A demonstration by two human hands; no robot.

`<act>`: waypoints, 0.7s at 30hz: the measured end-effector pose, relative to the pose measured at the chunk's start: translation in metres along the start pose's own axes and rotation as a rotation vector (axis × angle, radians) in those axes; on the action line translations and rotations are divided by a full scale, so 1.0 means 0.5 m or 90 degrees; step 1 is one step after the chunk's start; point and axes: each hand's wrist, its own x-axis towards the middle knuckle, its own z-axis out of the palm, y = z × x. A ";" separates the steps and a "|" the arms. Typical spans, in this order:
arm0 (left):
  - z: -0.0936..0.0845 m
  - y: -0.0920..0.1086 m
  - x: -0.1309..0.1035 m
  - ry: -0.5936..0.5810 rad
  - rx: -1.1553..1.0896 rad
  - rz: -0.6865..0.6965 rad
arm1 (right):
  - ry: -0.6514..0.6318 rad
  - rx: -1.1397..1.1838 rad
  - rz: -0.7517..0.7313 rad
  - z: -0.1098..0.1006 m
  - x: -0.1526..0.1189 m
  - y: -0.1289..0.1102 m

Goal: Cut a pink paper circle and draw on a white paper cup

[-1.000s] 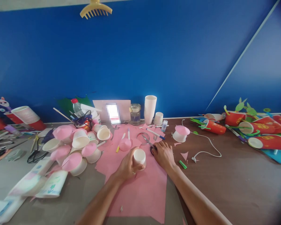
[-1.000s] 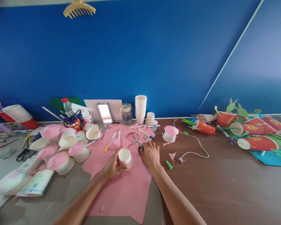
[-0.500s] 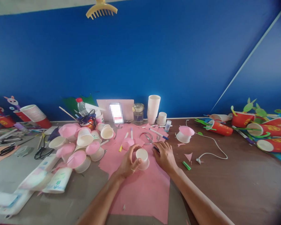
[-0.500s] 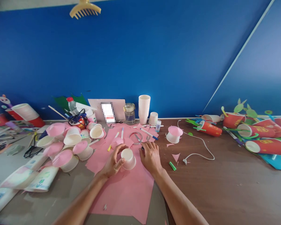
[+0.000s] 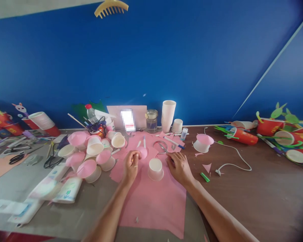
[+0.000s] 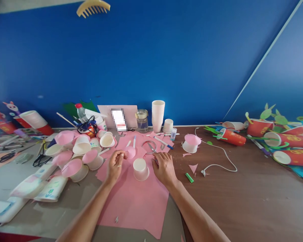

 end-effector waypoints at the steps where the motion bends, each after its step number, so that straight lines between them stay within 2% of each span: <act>1: -0.002 0.000 0.002 0.011 0.003 -0.005 | -0.002 -0.002 0.001 0.000 0.000 0.001; 10: -0.008 -0.018 0.008 0.013 0.055 0.033 | -0.033 -0.018 0.017 -0.004 0.004 -0.011; 17: -0.029 -0.031 0.023 0.035 0.279 0.082 | -0.033 -0.012 0.008 -0.006 0.002 -0.008; 21: -0.033 -0.035 0.022 -0.032 0.525 0.054 | -0.036 -0.020 0.006 -0.005 0.001 -0.006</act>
